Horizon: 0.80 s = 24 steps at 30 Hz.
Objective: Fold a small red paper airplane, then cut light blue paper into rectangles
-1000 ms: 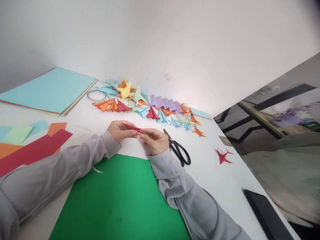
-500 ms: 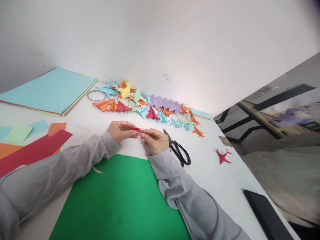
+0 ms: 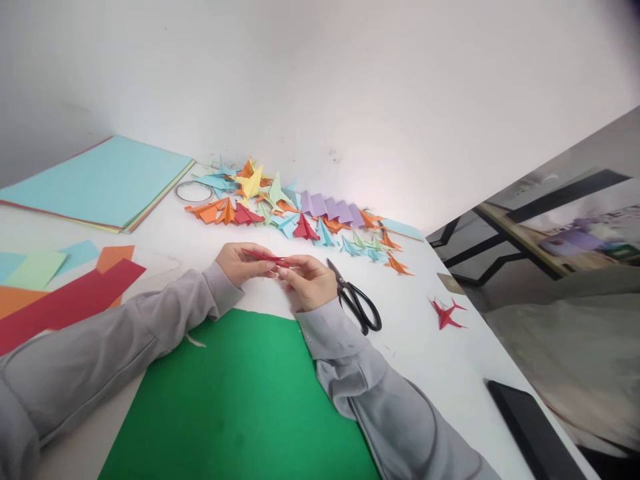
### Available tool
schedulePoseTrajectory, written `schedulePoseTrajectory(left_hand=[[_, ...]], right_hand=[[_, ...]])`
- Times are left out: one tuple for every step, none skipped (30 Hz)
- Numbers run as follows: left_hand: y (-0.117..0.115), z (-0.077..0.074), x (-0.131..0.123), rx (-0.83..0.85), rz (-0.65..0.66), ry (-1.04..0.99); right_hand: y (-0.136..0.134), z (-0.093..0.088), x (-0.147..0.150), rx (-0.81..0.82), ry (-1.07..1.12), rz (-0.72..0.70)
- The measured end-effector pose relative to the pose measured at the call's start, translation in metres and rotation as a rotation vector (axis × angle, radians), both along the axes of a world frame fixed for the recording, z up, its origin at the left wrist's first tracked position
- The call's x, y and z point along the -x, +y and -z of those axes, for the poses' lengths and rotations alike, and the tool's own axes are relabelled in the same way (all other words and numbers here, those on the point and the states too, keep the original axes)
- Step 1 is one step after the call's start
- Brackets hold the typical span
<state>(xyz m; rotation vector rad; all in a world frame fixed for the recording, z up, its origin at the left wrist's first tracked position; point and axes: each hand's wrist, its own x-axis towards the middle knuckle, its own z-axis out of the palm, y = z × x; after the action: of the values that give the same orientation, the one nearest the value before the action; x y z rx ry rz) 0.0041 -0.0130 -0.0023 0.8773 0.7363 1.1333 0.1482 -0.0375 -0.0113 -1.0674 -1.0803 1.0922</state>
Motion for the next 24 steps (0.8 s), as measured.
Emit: schedulePoseTrajectory(left_hand=[[-0.0004, -0.0007, -0.0002, 0.006, -0.007, -0.010], [-0.0006, -0.0013, -0.0003, 0.011, -0.014, -0.017], [-0.0007, -0.0016, -0.0003, 0.016, -0.019, -0.023], [-0.0005, -0.0016, -0.0003, 0.018, -0.022, -0.026], [-0.0001, -0.0012, -0.0003, 0.019, -0.024, -0.027], [0.0005, -0.0005, -0.0002, 0.017, -0.027, -0.027], [0.0012, 0.0005, -0.0001, 0.014, -0.028, -0.023], [0.0019, 0.0016, -0.0001, 0.012, -0.028, -0.016], [0.0026, 0.0027, 0.0000, 0.009, -0.030, -0.005], [0.0031, 0.0037, 0.0000, 0.005, -0.031, 0.009], [0.0035, 0.0045, -0.0001, 0.001, -0.032, 0.024], [0.0035, 0.0049, -0.0002, -0.005, -0.036, 0.037], [0.0034, 0.0050, -0.0004, -0.011, -0.044, 0.047], [0.0030, 0.0048, -0.0006, -0.016, -0.055, 0.053], [0.0026, 0.0044, -0.0008, -0.017, -0.065, 0.057], [0.0021, 0.0038, -0.0010, -0.014, -0.074, 0.058], [0.0017, 0.0032, -0.0010, -0.010, -0.081, 0.055], [0.0013, 0.0025, -0.0010, -0.004, -0.087, 0.050], [0.0011, 0.0020, -0.0009, 0.002, -0.091, 0.042], [0.0010, 0.0015, -0.0008, 0.005, -0.093, 0.032], [0.0009, 0.0011, -0.0007, 0.008, -0.092, 0.023], [0.0008, 0.0009, -0.0005, 0.010, -0.088, 0.016], [0.0008, 0.0007, -0.0003, 0.010, -0.081, 0.014], [0.0007, 0.0006, -0.0002, 0.007, -0.071, 0.016]], right_hand=[[0.0000, 0.0001, 0.0002, -0.002, 0.018, -0.004], [0.0001, 0.0002, 0.0002, -0.002, 0.037, -0.011], [0.0001, 0.0003, 0.0000, -0.001, 0.051, -0.018], [0.0000, 0.0003, -0.0003, -0.002, 0.057, -0.024], [-0.0001, 0.0003, -0.0007, -0.004, 0.052, -0.028], [-0.0003, 0.0003, -0.0012, -0.008, 0.040, -0.029], [-0.0005, 0.0004, -0.0015, -0.011, 0.027, -0.026], [-0.0007, 0.0004, -0.0018, -0.012, 0.016, -0.020], [-0.0009, 0.0004, -0.0019, -0.012, 0.008, -0.010], [-0.0012, 0.0004, -0.0018, -0.010, 0.004, 0.001], [-0.0016, 0.0003, -0.0015, -0.007, 0.004, 0.011], [-0.0021, 0.0000, -0.0011, -0.003, 0.006, 0.018], [-0.0026, -0.0006, -0.0007, 0.000, 0.010, 0.023], [-0.0032, -0.0014, -0.0003, 0.002, 0.014, 0.025], [-0.0038, -0.0023, 0.0000, 0.002, 0.013, 0.029], [-0.0043, -0.0034, -0.0001, 0.001, 0.008, 0.036], [-0.0046, -0.0044, -0.0006, -0.003, 0.003, 0.047], [-0.0047, -0.0052, -0.0015, -0.005, 0.003, 0.059], [-0.0045, -0.0057, -0.0027, -0.001, 0.011, 0.070], [-0.0039, -0.0058, -0.0042, 0.010, 0.029, 0.077], [-0.0029, -0.0054, -0.0058, 0.027, 0.055, 0.079], [-0.0017, -0.0046, -0.0073, 0.047, 0.084, 0.078], [-0.0004, -0.0036, -0.0084, 0.067, 0.107, 0.075], [0.0008, -0.0024, -0.0090, 0.085, 0.122, 0.070]])
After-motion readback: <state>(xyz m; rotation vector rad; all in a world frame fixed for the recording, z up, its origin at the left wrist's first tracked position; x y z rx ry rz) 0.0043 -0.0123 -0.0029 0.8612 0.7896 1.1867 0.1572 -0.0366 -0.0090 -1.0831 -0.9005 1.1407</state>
